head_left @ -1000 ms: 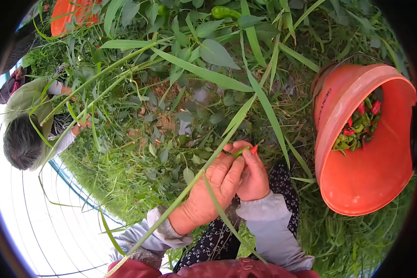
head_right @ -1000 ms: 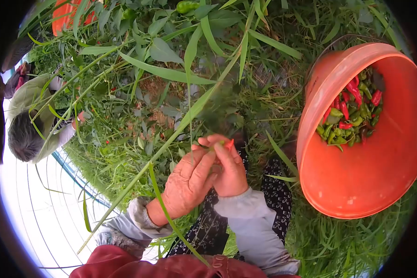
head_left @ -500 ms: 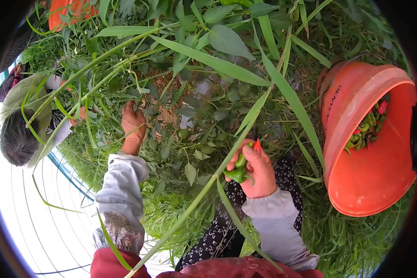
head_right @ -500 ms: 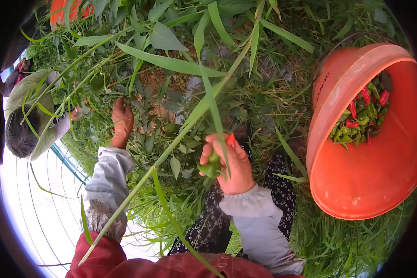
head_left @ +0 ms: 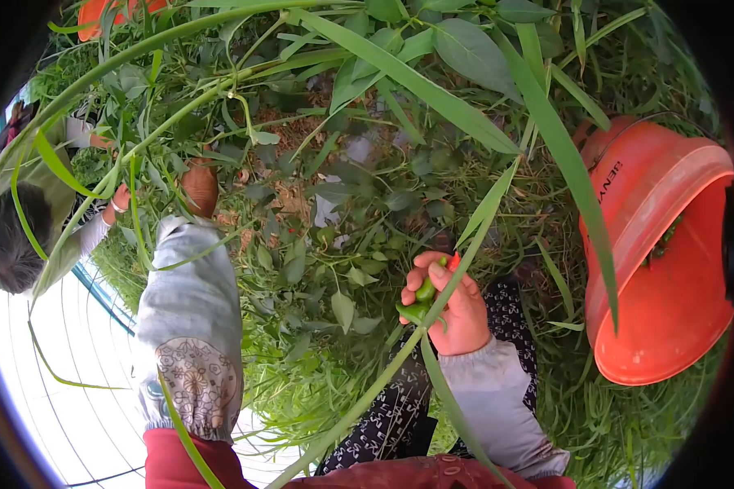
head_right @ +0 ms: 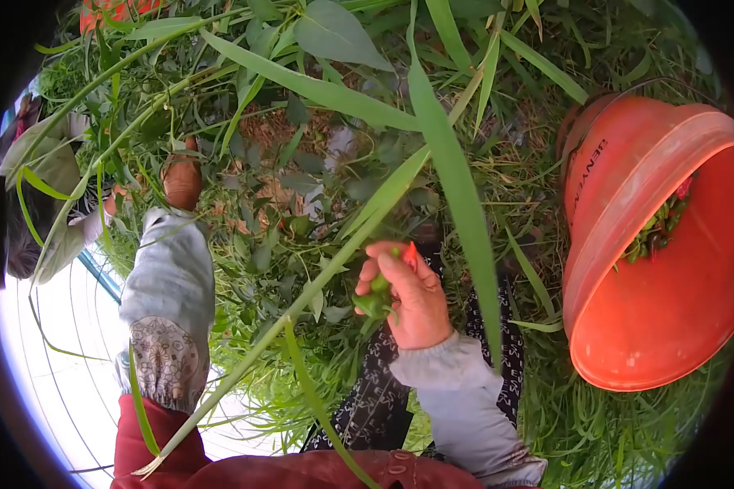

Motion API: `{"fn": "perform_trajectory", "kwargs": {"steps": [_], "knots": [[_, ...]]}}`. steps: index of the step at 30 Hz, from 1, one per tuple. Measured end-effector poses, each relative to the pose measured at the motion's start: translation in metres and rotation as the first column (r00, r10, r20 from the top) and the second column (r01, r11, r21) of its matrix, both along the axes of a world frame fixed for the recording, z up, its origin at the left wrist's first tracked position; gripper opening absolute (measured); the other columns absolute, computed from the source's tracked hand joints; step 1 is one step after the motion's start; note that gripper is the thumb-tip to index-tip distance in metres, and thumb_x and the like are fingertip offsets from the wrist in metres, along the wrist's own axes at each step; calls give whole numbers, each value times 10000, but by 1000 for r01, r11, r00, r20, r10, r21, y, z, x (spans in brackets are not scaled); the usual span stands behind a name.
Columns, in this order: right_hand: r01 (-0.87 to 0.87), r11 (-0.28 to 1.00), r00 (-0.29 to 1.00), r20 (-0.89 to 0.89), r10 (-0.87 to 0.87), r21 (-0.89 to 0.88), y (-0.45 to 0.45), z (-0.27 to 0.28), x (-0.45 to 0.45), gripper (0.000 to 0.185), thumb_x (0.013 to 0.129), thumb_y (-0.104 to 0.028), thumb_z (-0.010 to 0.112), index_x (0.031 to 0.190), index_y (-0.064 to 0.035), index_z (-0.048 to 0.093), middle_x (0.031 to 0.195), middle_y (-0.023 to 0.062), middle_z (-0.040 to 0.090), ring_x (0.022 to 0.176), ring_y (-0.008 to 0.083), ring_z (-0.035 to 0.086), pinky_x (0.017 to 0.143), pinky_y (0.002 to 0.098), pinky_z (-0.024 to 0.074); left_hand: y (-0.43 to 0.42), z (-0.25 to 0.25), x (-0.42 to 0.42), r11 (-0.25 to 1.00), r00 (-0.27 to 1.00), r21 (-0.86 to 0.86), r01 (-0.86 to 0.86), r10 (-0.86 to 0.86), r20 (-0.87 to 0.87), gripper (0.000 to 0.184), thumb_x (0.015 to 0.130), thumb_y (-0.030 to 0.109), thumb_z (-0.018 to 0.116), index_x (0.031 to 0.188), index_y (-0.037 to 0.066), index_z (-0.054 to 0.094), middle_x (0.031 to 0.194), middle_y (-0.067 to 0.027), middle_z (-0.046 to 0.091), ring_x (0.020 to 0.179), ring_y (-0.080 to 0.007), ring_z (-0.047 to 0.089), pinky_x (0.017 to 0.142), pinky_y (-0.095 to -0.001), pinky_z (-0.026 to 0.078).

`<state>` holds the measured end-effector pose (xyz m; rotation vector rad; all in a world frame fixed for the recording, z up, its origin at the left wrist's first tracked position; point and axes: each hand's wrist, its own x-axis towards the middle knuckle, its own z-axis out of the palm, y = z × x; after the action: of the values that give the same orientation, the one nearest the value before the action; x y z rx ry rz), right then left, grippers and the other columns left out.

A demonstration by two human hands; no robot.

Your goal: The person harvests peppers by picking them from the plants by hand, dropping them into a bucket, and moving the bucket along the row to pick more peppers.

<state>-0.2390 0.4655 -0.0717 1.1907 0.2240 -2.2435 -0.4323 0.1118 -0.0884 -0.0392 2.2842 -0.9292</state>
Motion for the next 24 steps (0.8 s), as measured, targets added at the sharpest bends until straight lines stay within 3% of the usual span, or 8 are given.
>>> {"fn": "perform_trajectory", "kwargs": {"steps": [12, 13, 14, 16, 18, 20, 21, 24], "knots": [[56, 998, 998, 32, -56, -4, -9, 2, -1, 189, 867, -206, 559, 1016, -91, 576, 798, 33, 582, 694, 144, 591, 540, 321, 527, -134, -16, 35, 832, 867, 246, 498, -482, -128, 447, 819, 120, 475, 1251, 88, 361, 1158, -178, 515, 1025, -302, 532, 843, -440, 435], [61, 998, 998, 28, -61, -2, -8, 2, -1, 189, 867, -206, 559, 1016, -91, 576, 798, 33, 582, 694, 144, 591, 540, 321, 527, -126, -12, 45, 833, 833, -48, 552, -553, -12, 394, 844, 182, 456, 1230, 120, 412, 1202, -151, 495, 1084, -302, 489, 864, -465, 400], [56, 998, 998, 25, -56, -12, -8, 2, 0, 197, 868, -208, 558, 1025, -91, 574, 799, 33, 581, 696, 145, 592, 547, 321, 526, -102, 0, 45, 830, 830, -49, 556, -557, -15, 394, 844, 182, 456, 1230, 120, 412, 1202, -151, 495, 1084, -302, 489, 864, -465, 400], [52, 998, 998, 24, -52, -19, -8, 0, 2, 205, 870, -210, 556, 1035, -90, 573, 799, 32, 581, 697, 145, 592, 554, 322, 525, -47, 32, 38, 996, 991, -76, -46, 55, 119, 349, 861, 228, 423, 1198, 148, 465, 1207, -126, 493, 1079, -315, 487, 842, -475, 393], [49, 998, 999, 9, -49, 31, -8, -1, 4, 220, 870, -214, 557, 1042, -78, 576, 794, 35, 586, 689, 146, 590, 572, 322, 523, -115, 28, 67, 992, 992, -30, 126, -125, 18, 309, 866, 249, 413, 1141, 156, 521, 1111, -128, 555, 1011, -340, 523, 785, -443, 421], [54, 998, 997, 55, -55, 26, -4, -2, 5, 219, 869, -216, 559, 1030, -70, 584, 793, 36, 590, 684, 147, 590, 578, 321, 522, -141, 29, 91, 924, 960, 272, 269, -235, -150, 335, 799, 263, 522, 1096, 109, 543, 919, -141, 592, 873, -286, 577, 713, -397, 449], [58, 998, 994, 90, -59, 19, -2, -2, 5, 218, 868, -218, 561, 1018, -62, 592, 793, 37, 595, 680, 148, 589, 584, 321, 522, -94, 43, 76, 848, 914, 360, 389, -405, -32, 312, 776, 225, 527, 1050, 77, 539, 919, -131, 589, 863, -283, 580, 679, -380, 461], [76, 997, 996, 45, -76, 4, -1, 4, 0, 214, 867, -215, 564, 1017, -65, 593, 798, 35, 597, 674, 146, 588, 587, 322, 521, -56, 77, 76, 955, 960, 170, 241, -261, 100, 248, 754, 149, 534, 980, 51, 568, 901, -153, 588, 832, -343, 572, 683, -396, 468]]}}
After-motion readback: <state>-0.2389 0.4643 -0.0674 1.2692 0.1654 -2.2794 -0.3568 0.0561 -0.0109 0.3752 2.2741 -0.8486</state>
